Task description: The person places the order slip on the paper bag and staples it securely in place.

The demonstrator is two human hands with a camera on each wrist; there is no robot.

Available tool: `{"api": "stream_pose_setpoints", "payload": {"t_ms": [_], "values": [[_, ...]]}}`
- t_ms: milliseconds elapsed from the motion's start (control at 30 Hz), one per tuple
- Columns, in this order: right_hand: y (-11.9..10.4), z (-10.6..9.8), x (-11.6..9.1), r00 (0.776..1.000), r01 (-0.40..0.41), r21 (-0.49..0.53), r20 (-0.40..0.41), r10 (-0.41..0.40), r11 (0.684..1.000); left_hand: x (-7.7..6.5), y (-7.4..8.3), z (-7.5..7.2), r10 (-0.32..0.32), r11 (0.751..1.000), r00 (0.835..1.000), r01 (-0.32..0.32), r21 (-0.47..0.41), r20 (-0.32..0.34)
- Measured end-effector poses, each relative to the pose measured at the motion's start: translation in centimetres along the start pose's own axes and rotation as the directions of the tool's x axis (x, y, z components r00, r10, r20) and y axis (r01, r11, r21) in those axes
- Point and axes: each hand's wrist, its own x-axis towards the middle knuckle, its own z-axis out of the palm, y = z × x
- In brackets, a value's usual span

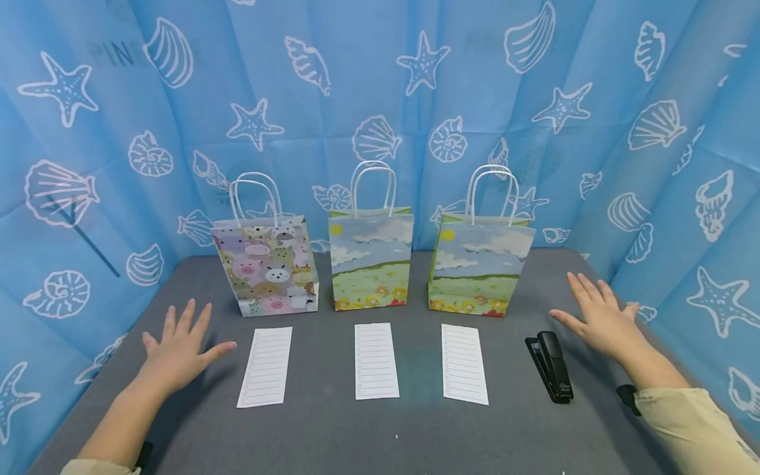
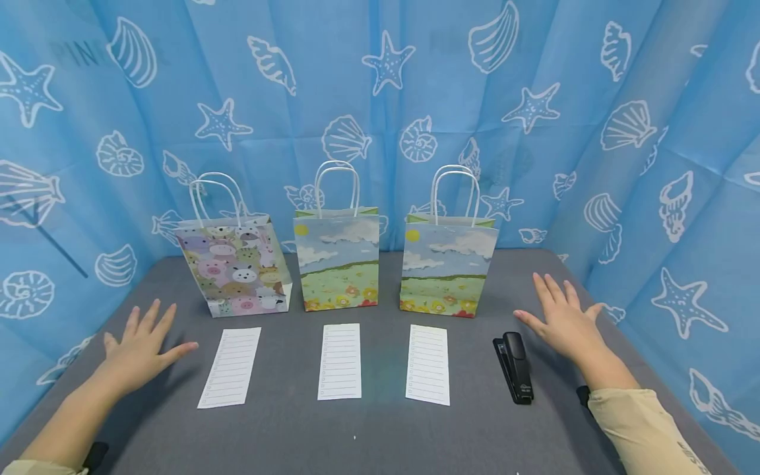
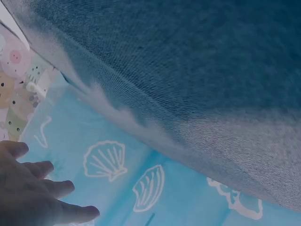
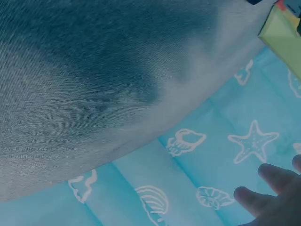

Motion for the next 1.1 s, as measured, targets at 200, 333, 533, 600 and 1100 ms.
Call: {"api": "stream_pose_setpoints", "payload": {"t_ms": [200, 333, 533, 600, 1100], "values": [[-1.9, -0.4, -0.4, 0.998, 0.027, 0.002, -0.063, -0.027, 1.000, -0.5, -0.1, 0.0, 0.026, 1.000, 1.000, -0.025, -0.010, 0.003], [-4.1, -1.1, -0.8, 0.994, 0.063, 0.030, -0.086, -0.060, 0.998, -0.9, -0.1, 0.0, 0.065, 0.998, 0.998, -0.065, -0.020, -0.002], [-7.5, -1.6, -1.2, 0.983, 0.128, 0.052, -0.137, -0.120, 0.990, -1.6, 0.2, -0.1, 0.130, 0.991, 0.992, -0.130, -0.034, -0.009], [-8.7, -1.4, -1.3, 0.976, 0.154, 0.069, -0.163, -0.141, 0.986, -1.8, 0.3, -0.1, 0.146, 0.988, 0.989, -0.146, -0.041, -0.007], [-16.3, 0.8, -1.5, 0.956, 0.275, 0.230, -0.172, -0.239, 0.933, -2.8, 0.9, 0.2, 0.191, 0.977, 0.981, -0.189, -0.098, 0.014]]}}
